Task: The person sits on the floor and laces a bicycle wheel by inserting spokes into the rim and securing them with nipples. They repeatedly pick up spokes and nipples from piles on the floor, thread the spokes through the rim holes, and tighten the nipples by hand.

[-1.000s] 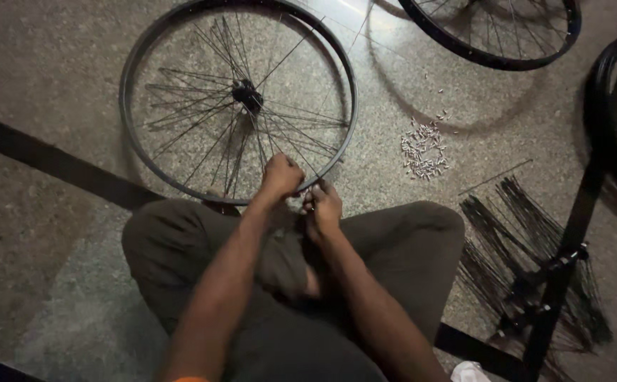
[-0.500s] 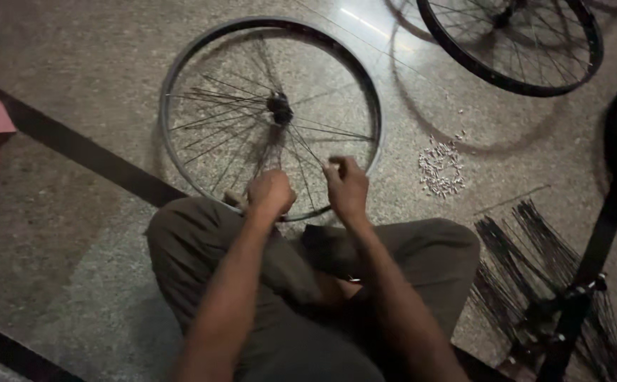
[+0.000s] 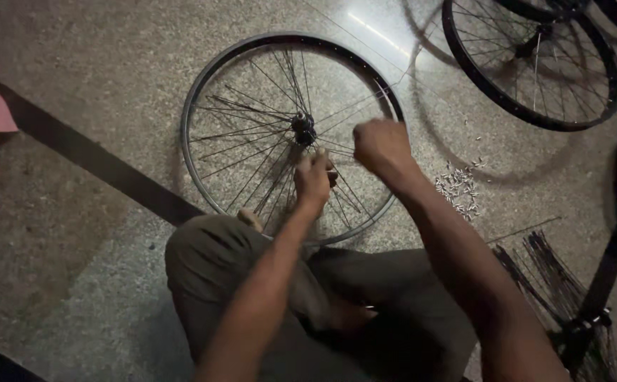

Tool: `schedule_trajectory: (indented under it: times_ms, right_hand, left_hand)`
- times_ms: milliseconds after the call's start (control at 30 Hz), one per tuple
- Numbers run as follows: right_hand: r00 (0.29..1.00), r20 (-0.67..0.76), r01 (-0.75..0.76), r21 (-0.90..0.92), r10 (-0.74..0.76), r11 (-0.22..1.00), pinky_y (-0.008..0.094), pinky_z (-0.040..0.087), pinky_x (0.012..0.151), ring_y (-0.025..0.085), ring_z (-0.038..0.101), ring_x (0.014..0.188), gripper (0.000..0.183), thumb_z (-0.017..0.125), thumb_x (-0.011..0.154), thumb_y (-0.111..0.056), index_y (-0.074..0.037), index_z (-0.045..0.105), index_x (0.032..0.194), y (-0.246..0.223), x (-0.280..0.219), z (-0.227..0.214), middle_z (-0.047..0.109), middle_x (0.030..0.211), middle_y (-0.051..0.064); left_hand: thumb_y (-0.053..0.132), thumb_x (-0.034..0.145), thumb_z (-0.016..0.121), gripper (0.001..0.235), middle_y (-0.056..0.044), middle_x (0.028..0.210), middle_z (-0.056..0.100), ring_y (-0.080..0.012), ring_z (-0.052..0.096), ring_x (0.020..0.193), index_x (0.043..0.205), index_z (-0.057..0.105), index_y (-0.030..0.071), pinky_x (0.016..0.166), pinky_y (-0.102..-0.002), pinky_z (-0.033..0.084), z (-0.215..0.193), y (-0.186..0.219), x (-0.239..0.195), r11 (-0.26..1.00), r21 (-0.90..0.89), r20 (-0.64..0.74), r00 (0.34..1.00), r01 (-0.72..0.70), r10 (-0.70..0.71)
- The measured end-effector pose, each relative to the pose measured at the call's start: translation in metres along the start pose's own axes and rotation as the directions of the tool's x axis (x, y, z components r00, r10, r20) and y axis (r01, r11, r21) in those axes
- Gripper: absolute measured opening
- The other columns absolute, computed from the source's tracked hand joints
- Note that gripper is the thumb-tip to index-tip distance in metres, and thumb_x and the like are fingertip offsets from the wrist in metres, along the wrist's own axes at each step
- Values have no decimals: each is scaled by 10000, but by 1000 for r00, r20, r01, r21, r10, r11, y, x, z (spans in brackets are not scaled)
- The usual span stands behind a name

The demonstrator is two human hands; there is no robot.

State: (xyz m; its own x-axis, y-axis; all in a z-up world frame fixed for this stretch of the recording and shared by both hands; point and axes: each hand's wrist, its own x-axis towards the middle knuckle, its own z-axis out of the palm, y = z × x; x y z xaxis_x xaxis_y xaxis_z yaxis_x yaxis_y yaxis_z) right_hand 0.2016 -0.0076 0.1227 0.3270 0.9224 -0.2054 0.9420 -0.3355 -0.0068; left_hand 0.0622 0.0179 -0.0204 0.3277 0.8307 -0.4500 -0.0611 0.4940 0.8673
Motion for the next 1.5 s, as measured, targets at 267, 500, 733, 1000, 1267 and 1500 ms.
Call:
schedule_trajectory:
  times_ms: [267,500,733,1000,1267,1500]
  right_hand:
    - [973,224,-138,409,47,902,553,522,863,449,680,964,314,525,967,-294,-81,744,1041,-37,-69,71,721,986,245]
    - [986,-60,-3,925,155,379,431,504,723,294,632,823,336,575,1012,-224,-20,703,1246,-10,10,136,663,924,149]
    - [890,399,-454,746,-219,-487,290,270,440,118,342,501,173,412,1080,-243,-124,522,1019,-22,63,105,415,602,-19]
    - [888,295,-448,728,-353,-519,318,322,449,153,390,484,427,457,1090,-350,-128,466,725,-9,95,146,430,573,14]
    - [946,322,-303,841,-35,-449,283,327,408,119,403,465,213,571,979,-216,-138,569,781,-28,102,151,457,603,-18]
    - [893,262,5,807,366,-590,283,337,430,118,417,487,172,675,934,-182,-104,575,817,-29,65,112,489,637,5]
  left_hand:
    - [98,906,579,199,-192,887,739,-341,720,818,1043,691,6,739,-439,560,-5,-9,3,809,464,-116,880,-362,461]
    - [106,881,642,223,-231,995,736,-407,717,926,1066,685,-11,818,-484,556,1,4,-9,803,508,-117,898,-312,423]
    - [87,918,609,327,-256,1101,695,-418,679,1028,1223,614,-28,889,-485,512,1,18,-19,850,453,-110,929,-270,354]
    - [76,938,549,338,-250,1131,681,-456,644,1042,1248,661,2,884,-510,504,0,15,-20,710,607,-49,875,-356,481]
    - [130,930,590,346,-270,1132,695,-450,654,1063,1233,664,-21,926,-498,507,-2,-4,-8,706,561,-54,832,-433,553]
    - [216,899,671,394,-250,1061,728,-420,705,944,1223,654,-8,841,-473,536,-5,5,-6,778,526,-24,908,-344,418]
